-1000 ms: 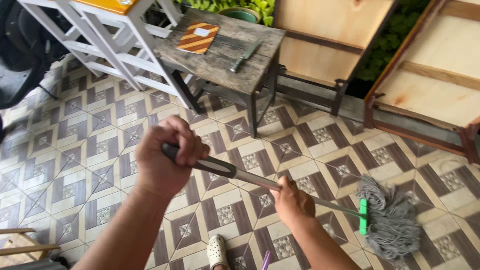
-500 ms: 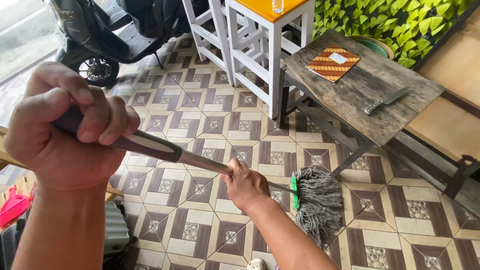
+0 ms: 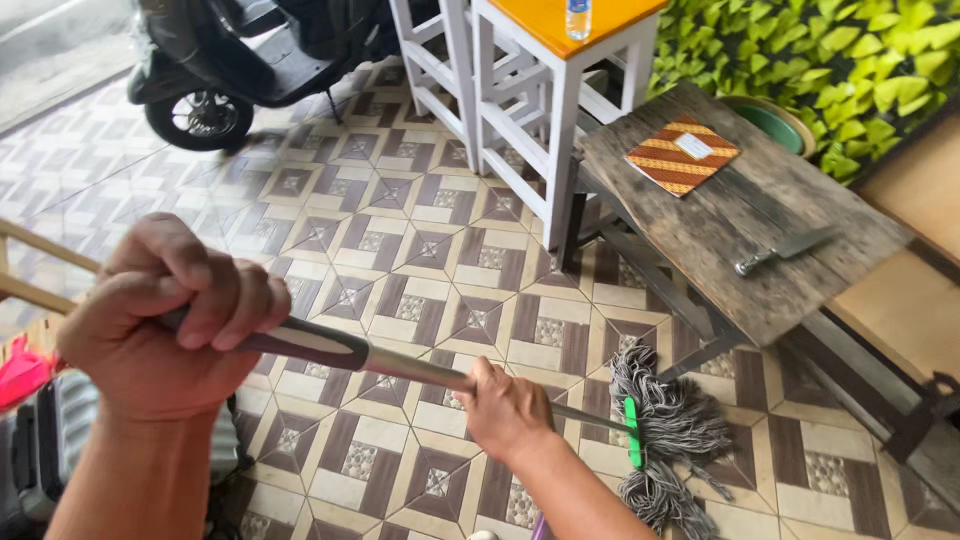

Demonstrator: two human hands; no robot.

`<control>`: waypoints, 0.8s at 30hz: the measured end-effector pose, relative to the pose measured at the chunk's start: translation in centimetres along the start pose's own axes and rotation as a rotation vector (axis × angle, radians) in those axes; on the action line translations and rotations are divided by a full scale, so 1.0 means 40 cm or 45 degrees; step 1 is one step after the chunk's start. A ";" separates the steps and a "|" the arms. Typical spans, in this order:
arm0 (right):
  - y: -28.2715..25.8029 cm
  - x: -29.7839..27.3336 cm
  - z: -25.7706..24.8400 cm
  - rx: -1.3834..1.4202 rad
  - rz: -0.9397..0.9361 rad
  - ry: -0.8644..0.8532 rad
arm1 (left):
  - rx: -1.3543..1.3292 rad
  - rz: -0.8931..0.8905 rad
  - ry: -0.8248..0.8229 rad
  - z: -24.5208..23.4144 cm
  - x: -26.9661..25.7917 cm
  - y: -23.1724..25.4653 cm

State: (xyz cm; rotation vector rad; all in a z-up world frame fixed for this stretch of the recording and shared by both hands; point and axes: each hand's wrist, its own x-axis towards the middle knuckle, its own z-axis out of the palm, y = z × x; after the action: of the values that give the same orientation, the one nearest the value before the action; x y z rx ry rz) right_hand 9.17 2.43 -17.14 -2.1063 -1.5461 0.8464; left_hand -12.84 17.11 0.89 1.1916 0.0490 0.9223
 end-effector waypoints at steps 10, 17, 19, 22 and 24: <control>-0.175 0.235 0.086 -0.026 -0.264 -0.104 | 0.259 0.298 0.307 -0.069 -0.060 0.138; -0.274 0.532 0.073 -0.224 -0.250 -0.198 | 0.219 0.444 0.558 -0.305 0.095 0.072; -0.307 0.593 0.063 -0.245 -0.246 -0.232 | 0.245 0.448 0.575 -0.377 0.146 0.082; -0.350 0.699 0.013 -0.281 -0.261 -0.195 | 0.250 0.459 0.497 -0.471 0.254 0.106; -0.357 0.749 -0.012 -0.286 -0.247 -0.155 | 0.252 0.425 0.446 -0.513 0.310 0.093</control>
State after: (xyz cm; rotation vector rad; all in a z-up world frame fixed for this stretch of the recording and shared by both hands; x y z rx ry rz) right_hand 5.55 35.34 -14.93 -2.0414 -1.9544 0.7760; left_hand -16.96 41.02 0.61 1.2284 0.2329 1.4413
